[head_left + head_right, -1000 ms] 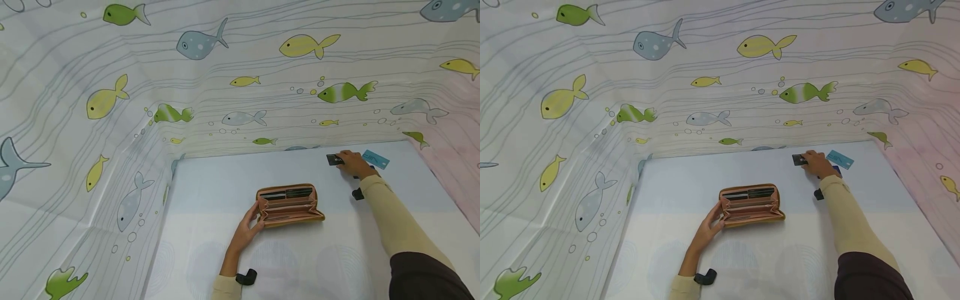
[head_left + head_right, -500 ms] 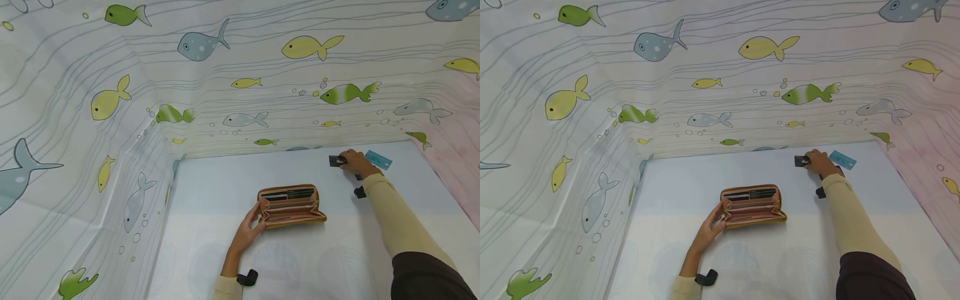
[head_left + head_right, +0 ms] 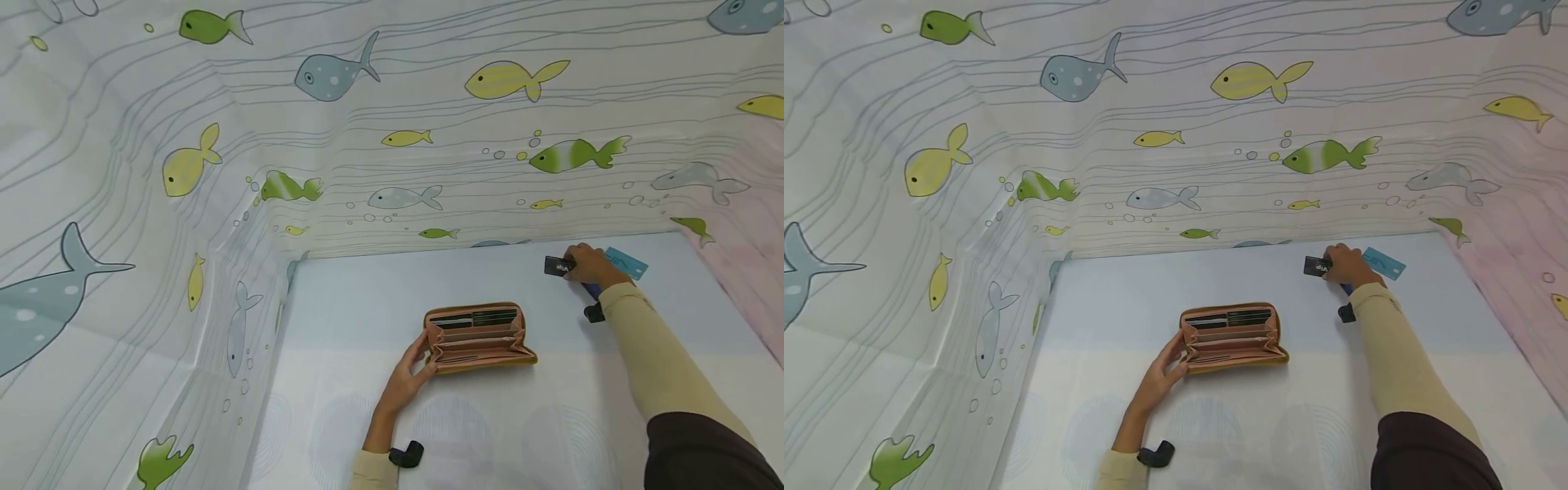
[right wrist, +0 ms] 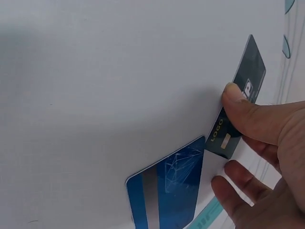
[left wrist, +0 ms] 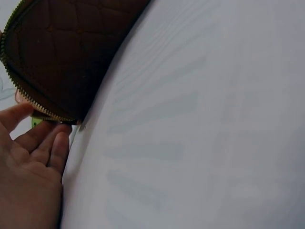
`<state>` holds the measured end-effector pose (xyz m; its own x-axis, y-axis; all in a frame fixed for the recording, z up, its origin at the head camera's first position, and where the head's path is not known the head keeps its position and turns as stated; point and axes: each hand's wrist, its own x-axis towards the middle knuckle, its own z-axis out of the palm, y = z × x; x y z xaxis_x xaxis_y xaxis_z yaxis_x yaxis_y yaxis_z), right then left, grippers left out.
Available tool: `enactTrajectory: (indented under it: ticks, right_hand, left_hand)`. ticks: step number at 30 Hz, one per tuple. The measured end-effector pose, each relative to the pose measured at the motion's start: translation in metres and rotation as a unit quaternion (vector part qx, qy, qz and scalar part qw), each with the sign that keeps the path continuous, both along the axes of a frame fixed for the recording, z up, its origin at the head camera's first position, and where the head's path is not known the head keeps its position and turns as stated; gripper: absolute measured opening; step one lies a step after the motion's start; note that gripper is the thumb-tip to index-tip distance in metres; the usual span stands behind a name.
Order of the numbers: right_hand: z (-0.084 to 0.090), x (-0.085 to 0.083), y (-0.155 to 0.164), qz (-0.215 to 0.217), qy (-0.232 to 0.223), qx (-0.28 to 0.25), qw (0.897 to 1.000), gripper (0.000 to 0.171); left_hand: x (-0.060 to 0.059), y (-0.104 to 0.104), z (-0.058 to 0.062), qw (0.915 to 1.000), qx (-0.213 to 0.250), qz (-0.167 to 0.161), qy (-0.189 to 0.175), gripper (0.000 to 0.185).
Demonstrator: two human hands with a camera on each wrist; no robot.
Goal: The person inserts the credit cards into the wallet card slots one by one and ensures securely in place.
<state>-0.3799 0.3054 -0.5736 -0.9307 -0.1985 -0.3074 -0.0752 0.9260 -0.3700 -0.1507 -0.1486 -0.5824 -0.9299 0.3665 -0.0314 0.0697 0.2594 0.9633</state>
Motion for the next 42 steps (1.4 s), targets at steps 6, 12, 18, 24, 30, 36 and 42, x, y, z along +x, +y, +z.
enactTrajectory:
  ticks: [6,12,18,24,30,36,42]
  right_hand:
    - [0.006,0.006,-0.001,-0.012,-0.009,0.000,1.000,0.051]
    - [0.010,0.008,-0.003,-0.022,-0.023,-0.017,0.999,0.052]
    - [0.001,0.008,0.001,-0.034,-0.003,-0.022,0.999,0.053]
    - [-0.002,0.013,-0.003,-0.040,0.033,-0.015,0.999,0.055]
    - [0.002,0.021,-0.008,-0.028,0.080,0.001,0.996,0.033]
    - [0.009,0.029,-0.008,-0.019,0.118,0.004,0.993,0.024]
    - [0.022,0.045,-0.012,-0.036,0.129,-0.049,0.990,0.025]
  left_hand:
    - [0.002,0.003,-0.003,1.0000,0.004,-0.005,0.003,0.068]
    - [0.004,0.003,-0.006,0.9999,-0.002,-0.001,0.013,0.068]
    - [0.006,0.004,-0.009,0.9997,-0.002,-0.003,0.023,0.068]
    - [0.006,0.004,-0.013,0.9996,-0.004,0.003,0.027,0.068]
    - [0.005,0.005,-0.017,0.9995,0.008,0.003,0.031,0.068]
    - [0.005,0.004,-0.016,0.9996,0.016,-0.005,0.024,0.069]
    - [-0.001,0.004,-0.040,0.9995,0.015,0.012,0.024,0.069]
